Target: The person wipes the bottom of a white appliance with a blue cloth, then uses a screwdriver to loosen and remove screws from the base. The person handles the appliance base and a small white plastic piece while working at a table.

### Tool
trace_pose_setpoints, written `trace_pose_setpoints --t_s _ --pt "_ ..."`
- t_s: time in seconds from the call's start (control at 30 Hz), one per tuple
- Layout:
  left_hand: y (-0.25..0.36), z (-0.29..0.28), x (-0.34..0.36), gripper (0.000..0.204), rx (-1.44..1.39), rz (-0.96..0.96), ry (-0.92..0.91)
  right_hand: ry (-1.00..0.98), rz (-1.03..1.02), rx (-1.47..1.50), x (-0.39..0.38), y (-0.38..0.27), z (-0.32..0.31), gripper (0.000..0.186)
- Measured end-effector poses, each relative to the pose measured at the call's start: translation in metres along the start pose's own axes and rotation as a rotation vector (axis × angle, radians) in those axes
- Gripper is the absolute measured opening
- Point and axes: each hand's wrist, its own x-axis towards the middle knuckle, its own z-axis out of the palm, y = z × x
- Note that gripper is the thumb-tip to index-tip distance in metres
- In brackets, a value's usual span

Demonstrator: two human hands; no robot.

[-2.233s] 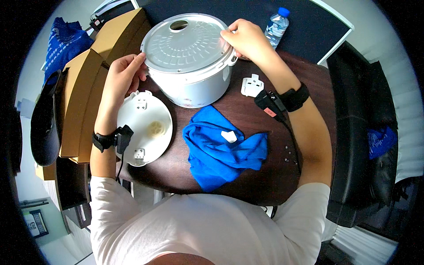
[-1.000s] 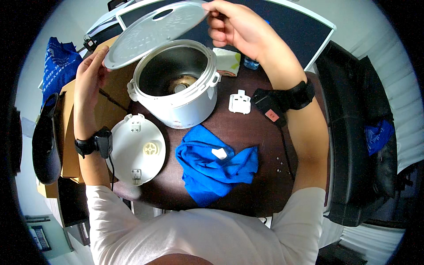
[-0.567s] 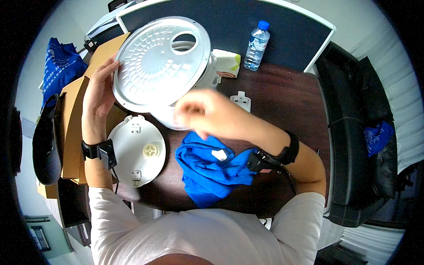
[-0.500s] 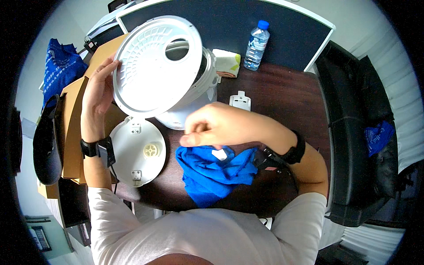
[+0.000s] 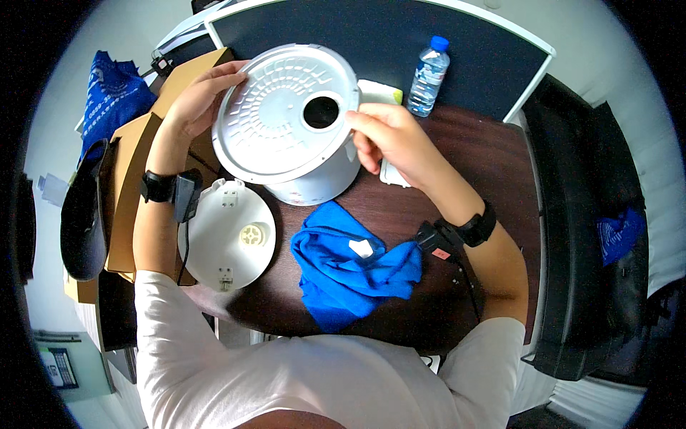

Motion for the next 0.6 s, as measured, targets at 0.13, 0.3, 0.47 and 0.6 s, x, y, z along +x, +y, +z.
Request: trace_pose_setpoints --t_s 0.13,0.3,0.47,0.6 --pt "-0.009 -0.011 -0.007 0.039 -0.092 0.118 -0.064 0.132 -0.048 0.084 -0.002 -0.003 0.000 0.023" --pt "-0.012 -0.024 -0.027 0.038 -0.137 0.109 -0.035 0.274 -0.190 0.138 -0.007 -0.022 -0.003 0.022" --pt "-0.025 -0.023 -0.053 0.032 0.322 0.207 0.137 0.305 -0.276 0.142 -0.011 -0.023 0.001 0.023" --pt "-0.047 -0.023 -0.062 0.035 0.438 0.184 0.184 0.330 -0.247 0.176 -0.013 -0.016 0.006 0.024"
